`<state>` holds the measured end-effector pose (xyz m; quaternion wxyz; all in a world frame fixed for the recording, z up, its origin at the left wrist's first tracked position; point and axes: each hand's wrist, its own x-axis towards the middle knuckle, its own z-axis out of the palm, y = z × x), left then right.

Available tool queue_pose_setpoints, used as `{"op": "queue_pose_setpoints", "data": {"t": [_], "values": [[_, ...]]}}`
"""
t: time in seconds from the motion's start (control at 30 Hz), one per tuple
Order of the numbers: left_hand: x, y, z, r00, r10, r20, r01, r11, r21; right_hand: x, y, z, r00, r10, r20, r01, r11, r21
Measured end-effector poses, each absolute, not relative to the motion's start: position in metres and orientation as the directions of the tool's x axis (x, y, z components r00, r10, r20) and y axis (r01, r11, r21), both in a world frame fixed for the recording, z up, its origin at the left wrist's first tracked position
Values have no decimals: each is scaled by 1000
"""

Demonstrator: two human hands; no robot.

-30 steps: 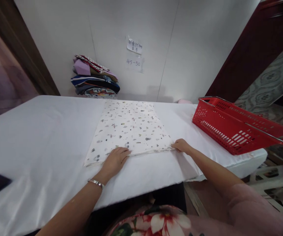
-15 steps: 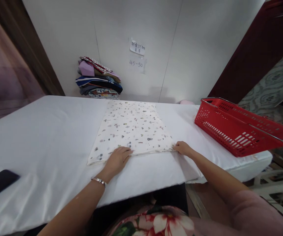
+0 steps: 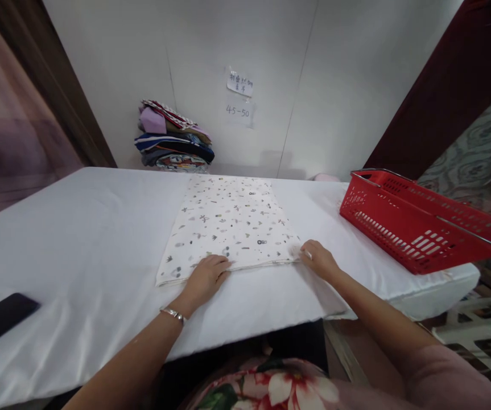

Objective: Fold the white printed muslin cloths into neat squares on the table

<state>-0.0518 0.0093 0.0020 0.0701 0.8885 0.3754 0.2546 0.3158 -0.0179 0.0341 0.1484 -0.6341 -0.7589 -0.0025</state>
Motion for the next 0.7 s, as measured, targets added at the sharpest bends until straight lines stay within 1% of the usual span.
{"op": "queue_pose_setpoints", "data": {"t": [0.07, 0.1, 0.17, 0.3, 0.37, 0.47, 0.53, 0.7], "values": [[-45, 8, 5, 587, 707, 396, 640, -704, 308, 309, -21, 27, -342, 891, 297, 892, 408, -196], [-41, 8, 6, 590, 708, 388, 643, -703, 304, 306, -21, 23, -406, 858, 314, 857, 477, -195], [-30, 7, 10, 606, 707, 365, 644, -705, 295, 301, -17, 16, -468, 819, 332, 818, 544, -187], [-12, 9, 14, 631, 699, 337, 646, -713, 272, 296, -7, 6, -474, 813, 337, 811, 553, -192], [-7, 12, 13, 632, 699, 335, 650, -713, 262, 295, -5, 5, -458, 821, 341, 806, 546, -230], [-6, 14, 9, 626, 697, 349, 648, -714, 265, 295, -7, 6, -425, 835, 349, 785, 533, -317], [-7, 15, 7, 622, 695, 360, 642, -716, 274, 296, -9, 6, -403, 840, 364, 778, 523, -347], [-8, 14, 5, 620, 691, 373, 632, -721, 285, 296, -14, 4, -393, 831, 393, 801, 520, -297]]}}
